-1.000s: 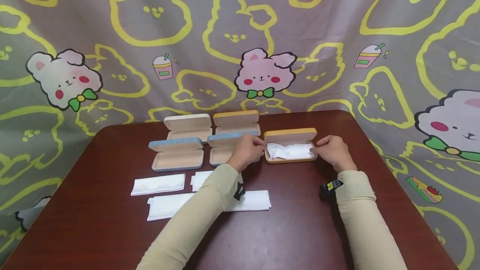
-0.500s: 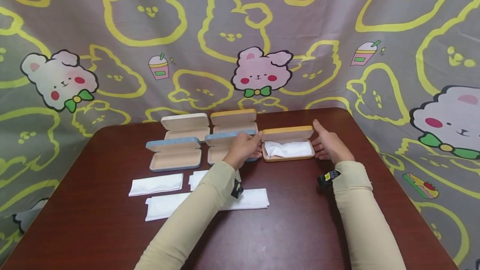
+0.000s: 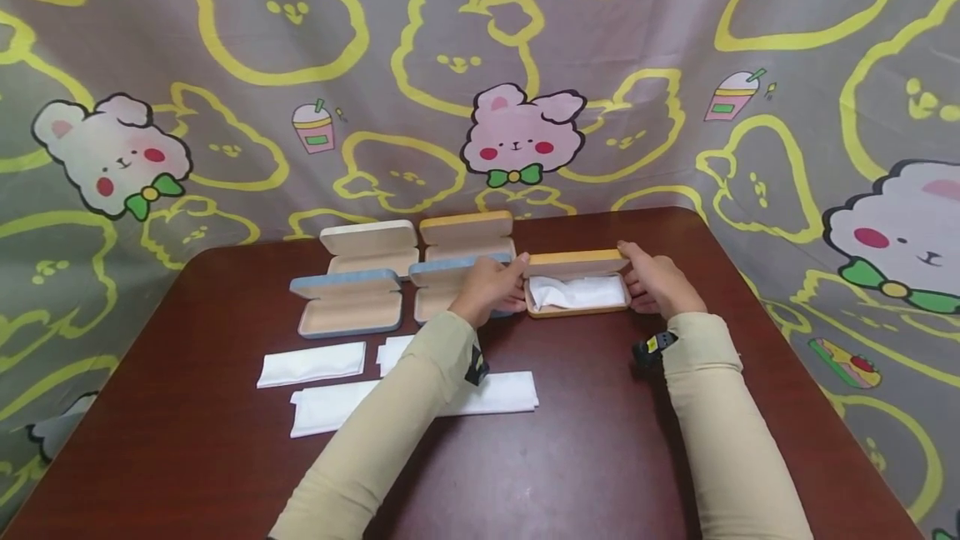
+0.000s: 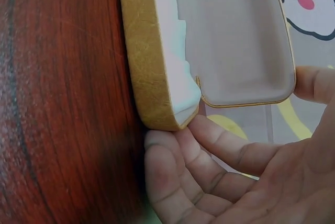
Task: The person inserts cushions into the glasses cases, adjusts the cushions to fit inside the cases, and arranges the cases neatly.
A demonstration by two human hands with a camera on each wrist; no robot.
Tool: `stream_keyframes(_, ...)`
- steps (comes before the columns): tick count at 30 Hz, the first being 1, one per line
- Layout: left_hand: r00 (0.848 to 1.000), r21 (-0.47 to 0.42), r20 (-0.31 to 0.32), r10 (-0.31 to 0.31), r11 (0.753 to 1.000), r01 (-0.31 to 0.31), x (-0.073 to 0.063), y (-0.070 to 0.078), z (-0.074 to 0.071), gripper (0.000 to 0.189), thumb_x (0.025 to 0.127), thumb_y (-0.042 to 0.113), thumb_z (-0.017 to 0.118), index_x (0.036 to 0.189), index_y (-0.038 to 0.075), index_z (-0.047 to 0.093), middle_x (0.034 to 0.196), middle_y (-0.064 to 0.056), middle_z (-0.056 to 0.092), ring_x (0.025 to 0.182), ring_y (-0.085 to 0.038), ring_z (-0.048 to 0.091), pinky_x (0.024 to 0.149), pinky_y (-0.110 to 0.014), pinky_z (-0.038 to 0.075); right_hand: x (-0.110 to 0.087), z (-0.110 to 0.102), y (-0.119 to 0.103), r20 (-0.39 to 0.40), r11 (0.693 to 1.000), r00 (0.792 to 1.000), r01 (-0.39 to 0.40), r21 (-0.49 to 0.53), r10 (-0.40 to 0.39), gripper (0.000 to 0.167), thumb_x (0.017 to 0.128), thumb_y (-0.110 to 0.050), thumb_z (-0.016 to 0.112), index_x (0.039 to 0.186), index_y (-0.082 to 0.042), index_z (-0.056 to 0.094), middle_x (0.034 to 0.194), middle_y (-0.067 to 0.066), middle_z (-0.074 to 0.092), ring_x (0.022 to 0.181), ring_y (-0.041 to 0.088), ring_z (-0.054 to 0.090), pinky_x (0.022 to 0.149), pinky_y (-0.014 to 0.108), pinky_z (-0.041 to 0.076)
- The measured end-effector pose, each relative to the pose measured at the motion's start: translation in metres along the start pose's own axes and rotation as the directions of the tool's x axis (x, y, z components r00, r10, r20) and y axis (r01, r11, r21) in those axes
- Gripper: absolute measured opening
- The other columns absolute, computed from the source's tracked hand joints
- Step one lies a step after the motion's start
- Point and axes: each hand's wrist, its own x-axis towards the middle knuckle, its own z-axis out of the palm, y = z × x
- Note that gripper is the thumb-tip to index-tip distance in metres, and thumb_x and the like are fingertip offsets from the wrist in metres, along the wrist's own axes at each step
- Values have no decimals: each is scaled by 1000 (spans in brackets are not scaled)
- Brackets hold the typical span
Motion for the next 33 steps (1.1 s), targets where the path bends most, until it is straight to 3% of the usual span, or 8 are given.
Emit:
stream_keyframes(8,999,22,11,36,999,-36,-1,0,-2,60,101,43,61,86,-14,69,74,-23,66,66,-33,71,65,-43,60,0,1,-1,-17,1000,1000,14,24,-13,82,100,-58,36,133,16,48,115,24,57,87,26,65,80,42,57)
stream_keyframes(18,997,22,81,19,1000,-21,-1,2,-5,54,100,38,64,91,-16,70,84,-27,66,76,-36,72,72,-43,60,-1,3,2,-56,999,998,23,27,-21,74,100,-49,35,133,17,49,117,25,55,92,28,63,80,40,57)
stream_keyframes(29,994,46,101,50,997,-55,-7,6,-9,41,99,29,67,99,-12,73,99,-26,67,85,-35,72,75,-40,59,-2,6,3,-88,998,996,36,43,-32,68,99,-43,38,131,16,47,121,26,56,89,26,63,77,38,58)
stream_keyframes(33,993,58,98,63,996,-69,-8,5,-9,37,98,25,69,98,-11,73,101,-20,68,85,-34,72,75,-40,60,-2,6,5,-94,998,995,37,50,-32,55,98,-40,40,118,10,51,116,24,58,85,24,64,75,37,58)
